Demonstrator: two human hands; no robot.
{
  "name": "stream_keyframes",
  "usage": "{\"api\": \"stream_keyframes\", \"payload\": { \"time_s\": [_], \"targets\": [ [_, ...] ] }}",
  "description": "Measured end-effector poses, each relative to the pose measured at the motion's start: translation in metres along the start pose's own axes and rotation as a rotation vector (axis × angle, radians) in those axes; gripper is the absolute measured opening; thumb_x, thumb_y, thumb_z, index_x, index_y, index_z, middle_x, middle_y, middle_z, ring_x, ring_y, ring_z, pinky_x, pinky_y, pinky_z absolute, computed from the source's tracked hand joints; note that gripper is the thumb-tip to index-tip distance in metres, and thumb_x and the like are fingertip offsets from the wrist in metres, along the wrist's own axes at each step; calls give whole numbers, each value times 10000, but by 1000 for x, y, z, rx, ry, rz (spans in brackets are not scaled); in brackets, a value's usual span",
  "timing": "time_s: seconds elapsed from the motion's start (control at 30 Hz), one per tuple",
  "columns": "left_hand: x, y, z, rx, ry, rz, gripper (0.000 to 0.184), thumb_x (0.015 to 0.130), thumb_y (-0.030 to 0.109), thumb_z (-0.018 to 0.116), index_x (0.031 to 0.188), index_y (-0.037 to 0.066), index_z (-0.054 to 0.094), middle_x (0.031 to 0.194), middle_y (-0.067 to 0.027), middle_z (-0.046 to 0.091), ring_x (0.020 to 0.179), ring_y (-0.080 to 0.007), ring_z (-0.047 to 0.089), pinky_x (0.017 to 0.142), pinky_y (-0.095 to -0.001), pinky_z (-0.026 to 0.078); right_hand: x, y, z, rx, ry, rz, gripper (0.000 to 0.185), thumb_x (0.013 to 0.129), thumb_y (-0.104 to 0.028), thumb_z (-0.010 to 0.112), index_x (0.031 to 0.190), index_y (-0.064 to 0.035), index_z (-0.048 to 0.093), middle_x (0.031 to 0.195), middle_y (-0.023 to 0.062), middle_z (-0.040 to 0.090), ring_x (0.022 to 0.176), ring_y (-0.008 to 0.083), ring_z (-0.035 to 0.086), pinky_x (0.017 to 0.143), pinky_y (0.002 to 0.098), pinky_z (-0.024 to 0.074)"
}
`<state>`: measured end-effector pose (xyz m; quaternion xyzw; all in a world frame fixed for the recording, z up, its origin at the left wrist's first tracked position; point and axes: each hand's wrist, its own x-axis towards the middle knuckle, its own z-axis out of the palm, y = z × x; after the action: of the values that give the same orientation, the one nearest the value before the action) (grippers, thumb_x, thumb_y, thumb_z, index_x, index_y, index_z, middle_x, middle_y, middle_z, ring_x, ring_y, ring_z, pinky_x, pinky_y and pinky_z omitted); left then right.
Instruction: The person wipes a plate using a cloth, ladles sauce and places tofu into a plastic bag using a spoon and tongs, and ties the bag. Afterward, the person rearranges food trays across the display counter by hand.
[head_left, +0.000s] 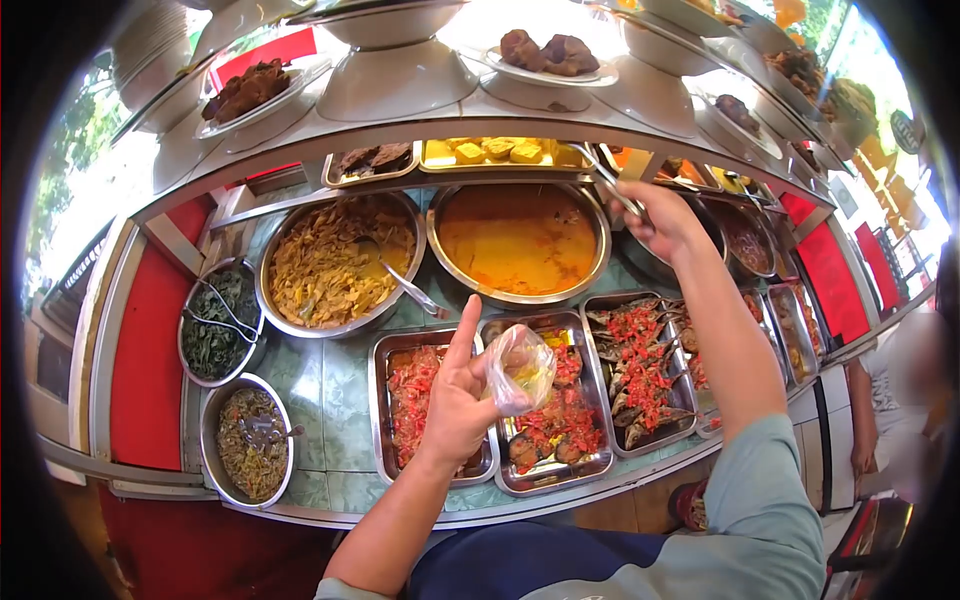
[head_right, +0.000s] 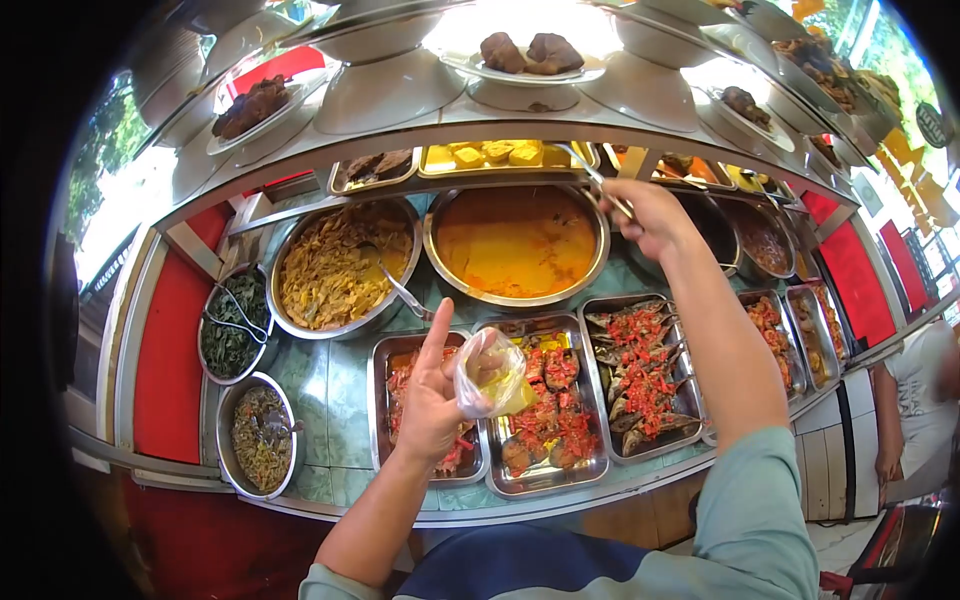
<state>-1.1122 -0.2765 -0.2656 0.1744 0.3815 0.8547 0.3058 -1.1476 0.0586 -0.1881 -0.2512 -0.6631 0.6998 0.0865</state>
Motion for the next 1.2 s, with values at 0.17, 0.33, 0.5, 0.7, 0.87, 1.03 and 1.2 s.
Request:
{"api": "stream_keyframes", "payload": {
  "time_s": [0.17,0.33,0.5,0.7,0.87,1.03,1.2],
  "targets": [
    [27,-6,3,9,-71,-34,1089,681,-31,775,1518,130,96,1343,-171,516,1082,-192,593,901,-343,531,-115,-5,-23,-154,-88,2,241,906,-182,587,1084,-22,613,760,17,594,509,28,418,425,176,287],
    [47,-23,5,-13,-191,-105,1057,711,-27,763,1518,131,98,1332,-169,528,1075,-189,597,928,-336,513,-198,-6,-40,-130,-70,43,276,878,-129,625,1120,4,614,797,21,619,534,20,439,468,160,338],
    [62,-33,17,6,-350,-215,1091,697,-24,772,1521,130,74,1336,-183,525,1120,-212,587,957,-350,482,-240,7,-36,-598,-44,-52,281,858,-135,637,1105,-2,645,816,32,637,702,127,596,625,275,484],
    [66,-48,30,59,-561,-327,1107,698,-44,748,1528,159,45,1342,-207,512,1172,-214,556,997,-352,433,-258,-22,-8,-1449,-158,-565,279,773,-106,648,1047,-56,643,800,73,595,754,233,625,606,326,494],
    [57,-44,42,119,-632,-383,1093,721,-28,749,1530,172,41,1334,-170,521,1125,-170,563,979,-329,441,-243,-35,20,-1859,-433,-789,300,736,-132,660,1017,-60,586,779,42,553,721,208,607,585,338,494],
    [47,-43,31,118,-610,-282,1095,723,-17,752,1531,176,39,1352,-163,507,1148,-161,543,993,-315,423,-227,-29,41,-1854,-565,-807,258,733,-149,646,956,-43,571,808,55,568,767,231,615,620,351,513],
    [35,-33,14,20,-499,-221,1111,700,-36,753,1533,170,47,1385,-159,481,1158,-158,534,1007,-307,400,-217,-59,29,-1581,-545,-565,347,748,-145,659,1058,2,607,799,114,583,763,278,620,666,352,519]
  ]
}}
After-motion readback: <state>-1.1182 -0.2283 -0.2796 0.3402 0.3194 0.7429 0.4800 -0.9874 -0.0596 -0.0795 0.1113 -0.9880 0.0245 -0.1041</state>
